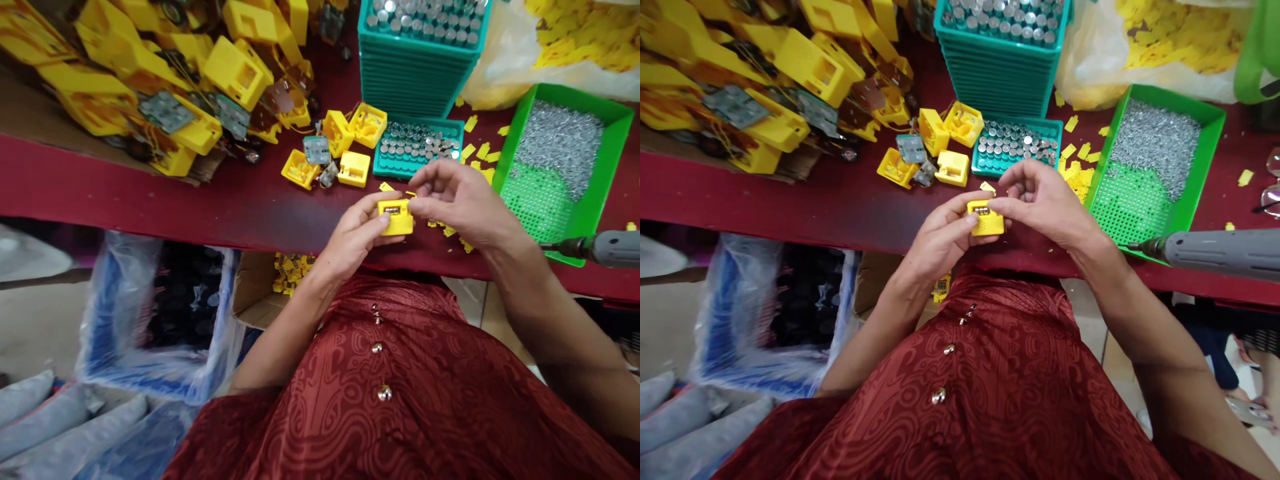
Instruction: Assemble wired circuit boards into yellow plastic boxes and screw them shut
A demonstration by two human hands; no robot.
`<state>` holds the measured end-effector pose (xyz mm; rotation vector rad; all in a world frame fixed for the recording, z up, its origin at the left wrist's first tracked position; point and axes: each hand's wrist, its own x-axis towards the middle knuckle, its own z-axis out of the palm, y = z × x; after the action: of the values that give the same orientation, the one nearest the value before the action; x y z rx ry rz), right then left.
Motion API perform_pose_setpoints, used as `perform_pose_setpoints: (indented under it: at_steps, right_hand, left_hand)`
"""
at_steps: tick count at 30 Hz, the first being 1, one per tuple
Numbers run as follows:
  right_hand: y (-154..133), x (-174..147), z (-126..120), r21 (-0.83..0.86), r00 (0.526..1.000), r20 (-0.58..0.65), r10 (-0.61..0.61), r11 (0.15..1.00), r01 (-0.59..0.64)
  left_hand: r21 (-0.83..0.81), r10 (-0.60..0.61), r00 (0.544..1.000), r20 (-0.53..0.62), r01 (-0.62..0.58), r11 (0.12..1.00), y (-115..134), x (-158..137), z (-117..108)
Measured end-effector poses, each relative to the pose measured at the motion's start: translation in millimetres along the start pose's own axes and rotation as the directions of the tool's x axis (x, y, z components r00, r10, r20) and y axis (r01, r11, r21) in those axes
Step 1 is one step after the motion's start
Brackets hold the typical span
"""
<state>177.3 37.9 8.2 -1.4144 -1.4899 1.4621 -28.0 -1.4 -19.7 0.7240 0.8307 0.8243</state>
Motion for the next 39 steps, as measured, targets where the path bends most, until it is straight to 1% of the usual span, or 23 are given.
perform_pose_setpoints:
  at_steps: [2, 4, 7, 10, 12, 14, 17, 20, 22, 24, 28, 30, 34, 37, 39]
  right_hand:
    - [2, -3, -5, 0.02, 0.993, -0.103, -0.053, 0.998, 0.055]
    - [5, -8, -7, -0.017, 0.976, -0.195, -0.1, 0.995, 0.099]
    - [13, -20, -5, -0.152, 0.945, -0.283, -0.167, 0.98, 0.128]
    - [17, -33, 1, -0.335, 0.899, -0.331, -0.289, 0.926, 0.174]
    - [17, -40, 5, -0.427, 0.879, -0.308, -0.364, 0.879, 0.215]
    - [16, -45, 9, -0.487, 0.874, -0.26, -0.411, 0.837, 0.248]
    - [18, -49, 11, -0.561, 0.873, -0.202, -0.445, 0.783, 0.269]
    - [25, -48, 8, -0.607, 0.873, -0.184, -0.453, 0.75, 0.262]
    - [31, -45, 7, -0.66, 0.881, -0.172, -0.442, 0.715, 0.23]
    - [36, -41, 9, -0.725, 0.898, -0.155, -0.411, 0.665, 0.179]
    - [43, -30, 16, -0.809, 0.929, -0.133, -0.346, 0.579, 0.1]
    - [45, -26, 16, -0.821, 0.935, -0.12, -0.334, 0.563, 0.096]
    - [47, -22, 12, -0.827, 0.943, -0.106, -0.315, 0.555, 0.092]
    - [43, -22, 11, -0.871, 0.953, -0.077, -0.294, 0.485, 0.079]
    - [38, -22, 10, -0.888, 0.951, -0.051, -0.305, 0.45, 0.096]
  left_hand:
    - [-0.077, -0.027, 1.0, -0.004, 0.027, 0.997, 6, 0, 0]
    - [-0.094, -0.03, 0.999, -0.012, 0.029, 0.995, 9, 0, 0]
    - [-0.086, -0.048, 0.998, -0.038, 0.045, 0.995, 11, -2, 0]
    - [-0.122, -0.11, 0.992, -0.058, 0.103, 0.987, 11, -5, 2]
    - [-0.154, -0.151, 0.987, -0.057, 0.14, 0.978, 11, -7, 4]
    - [-0.18, -0.178, 0.982, -0.06, 0.165, 0.97, 12, -9, 6]
    - [-0.191, -0.203, 0.975, -0.093, 0.182, 0.965, 12, -11, 11]
    - [-0.164, -0.21, 0.968, -0.135, 0.188, 0.968, 8, -12, 13]
    - [-0.124, -0.191, 0.968, -0.166, 0.171, 0.977, 4, -13, 12]
    - [-0.087, -0.153, 0.968, -0.201, 0.138, 0.987, 1, -14, 11]
    - [-0.059, -0.111, 0.961, -0.251, 0.1, 0.993, -1, -16, 8]
    - [-0.058, -0.107, 0.956, -0.274, 0.094, 0.994, 0, -17, 7]
    - [-0.038, -0.084, 0.949, -0.305, 0.076, 0.996, 1, -15, 5]
    - [0.006, -0.061, 0.95, -0.305, 0.066, 0.998, 1, -12, 4]
    - [0.016, -0.051, 0.95, -0.309, 0.058, 0.998, 1, -10, 5]
